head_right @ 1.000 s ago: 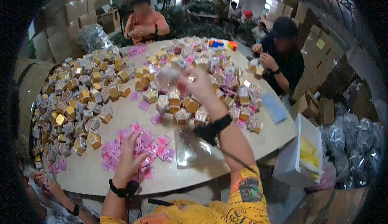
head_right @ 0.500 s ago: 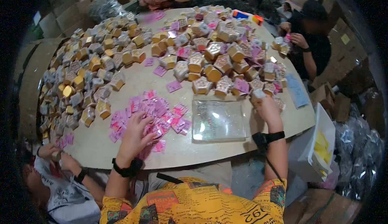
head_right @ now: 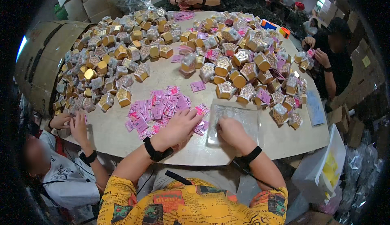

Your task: The person sits at a table in a warehouse environment and repeatedly picks up small, gold-colored, star-shaped items. They wrap each item in a clear plastic bag and then affix a pink label to the package. The finished items are placed in a pile on the table.

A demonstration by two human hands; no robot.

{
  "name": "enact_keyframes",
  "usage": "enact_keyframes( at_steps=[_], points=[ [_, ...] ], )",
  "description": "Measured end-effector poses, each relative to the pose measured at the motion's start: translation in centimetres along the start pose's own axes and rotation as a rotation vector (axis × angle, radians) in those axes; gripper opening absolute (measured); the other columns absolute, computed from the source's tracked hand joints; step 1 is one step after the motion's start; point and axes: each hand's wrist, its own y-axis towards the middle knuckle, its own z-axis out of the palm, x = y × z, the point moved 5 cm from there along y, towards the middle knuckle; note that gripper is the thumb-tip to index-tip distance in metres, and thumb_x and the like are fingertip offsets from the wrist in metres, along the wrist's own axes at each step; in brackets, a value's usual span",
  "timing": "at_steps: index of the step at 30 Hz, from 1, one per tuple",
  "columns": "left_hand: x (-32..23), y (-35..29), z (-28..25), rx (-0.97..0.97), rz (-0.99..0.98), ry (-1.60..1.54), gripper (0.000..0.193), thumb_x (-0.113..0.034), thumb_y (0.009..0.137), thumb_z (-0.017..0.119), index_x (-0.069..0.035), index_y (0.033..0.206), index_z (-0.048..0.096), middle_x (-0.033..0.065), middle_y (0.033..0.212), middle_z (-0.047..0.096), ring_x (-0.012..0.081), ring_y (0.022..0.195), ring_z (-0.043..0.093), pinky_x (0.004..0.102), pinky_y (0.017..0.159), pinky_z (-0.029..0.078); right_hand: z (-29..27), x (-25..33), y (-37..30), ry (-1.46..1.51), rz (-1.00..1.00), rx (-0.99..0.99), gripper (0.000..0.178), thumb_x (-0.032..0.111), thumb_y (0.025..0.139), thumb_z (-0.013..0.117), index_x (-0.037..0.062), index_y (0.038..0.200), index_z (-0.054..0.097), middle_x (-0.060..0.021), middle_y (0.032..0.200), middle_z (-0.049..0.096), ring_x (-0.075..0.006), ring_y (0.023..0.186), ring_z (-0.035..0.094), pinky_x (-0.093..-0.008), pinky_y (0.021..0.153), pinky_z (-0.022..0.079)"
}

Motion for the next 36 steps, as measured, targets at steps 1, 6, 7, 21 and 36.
enact_keyframes(
  at_steps=[1, 6, 7, 21, 36],
  points=[
    [0.3, 0.1, 0.4, -0.023, 0.018, -0.008, 0.049, -0.009, 0.072, 0.067, -0.004, 0.120, 0.055, 0.0139, 0.112, 0.053, 0.0319, 0.106, 0.051, 0.0427, 0.089, 0.042, 0.0, 0.6, 0.0, 0.025, -0.027, -0.006, 0.011, 0.010, 0.074, 0.064, 0.0036, 0.083, 0.063, -0.0161, 0.085, 0.061, -0.0371, 0.082, 0.062, -0.0454, 0.073, 0.051],
    [1.0, 0.2, 1.4, 0.005, 0.013, 0.021, 0.030, -0.009, 0.078, 0.061, -0.005, 0.108, 0.061, 0.0131, 0.100, 0.056, 0.0300, 0.097, 0.054, 0.0412, 0.086, 0.043, -1.8, 0.6, -0.6, -0.061, -0.062, -0.140, 0.008, 0.012, 0.074, 0.067, 0.0048, 0.075, 0.064, -0.0127, 0.079, 0.061, -0.0344, 0.076, 0.062, -0.0442, 0.069, 0.051],
    [1.0, 0.2, 1.3, -0.008, 0.015, 0.020, 0.029, -0.009, 0.079, 0.061, -0.005, 0.108, 0.061, 0.0131, 0.100, 0.056, 0.0299, 0.096, 0.054, 0.0410, 0.086, 0.043, -2.2, 0.1, -0.8, -0.063, -0.056, -0.175, 0.009, 0.013, 0.074, 0.068, 0.0049, 0.075, 0.064, -0.0121, 0.079, 0.061, -0.0344, 0.076, 0.062, -0.0441, 0.068, 0.051],
    [3.0, -0.9, -4.1, -0.205, -0.218, -0.397, 0.045, -0.018, 0.078, 0.074, -0.003, 0.118, 0.061, 0.0133, 0.110, 0.060, 0.0294, 0.103, 0.059, 0.0376, 0.090, 0.048, -2.2, 0.4, -1.1, -0.013, -0.110, -0.244, 0.006, 0.009, 0.075, 0.065, 0.0067, 0.081, 0.064, -0.0115, 0.079, 0.059, -0.0339, 0.074, 0.062, -0.0436, 0.064, 0.051],
    [3.4, -1.2, -4.4, -0.317, -0.712, -1.761, 0.022, -0.022, 0.095, 0.061, -0.004, 0.108, 0.062, 0.0055, 0.098, 0.067, 0.0133, 0.087, 0.065, 0.0258, 0.079, 0.053, -6.2, 1.5, -3.1, -0.132, -0.190, -0.533, 0.004, 0.006, 0.074, 0.066, 0.0070, 0.077, 0.063, -0.0082, 0.081, 0.060, -0.0271, 0.069, 0.063, -0.0367, 0.061, 0.051]
  ],
)
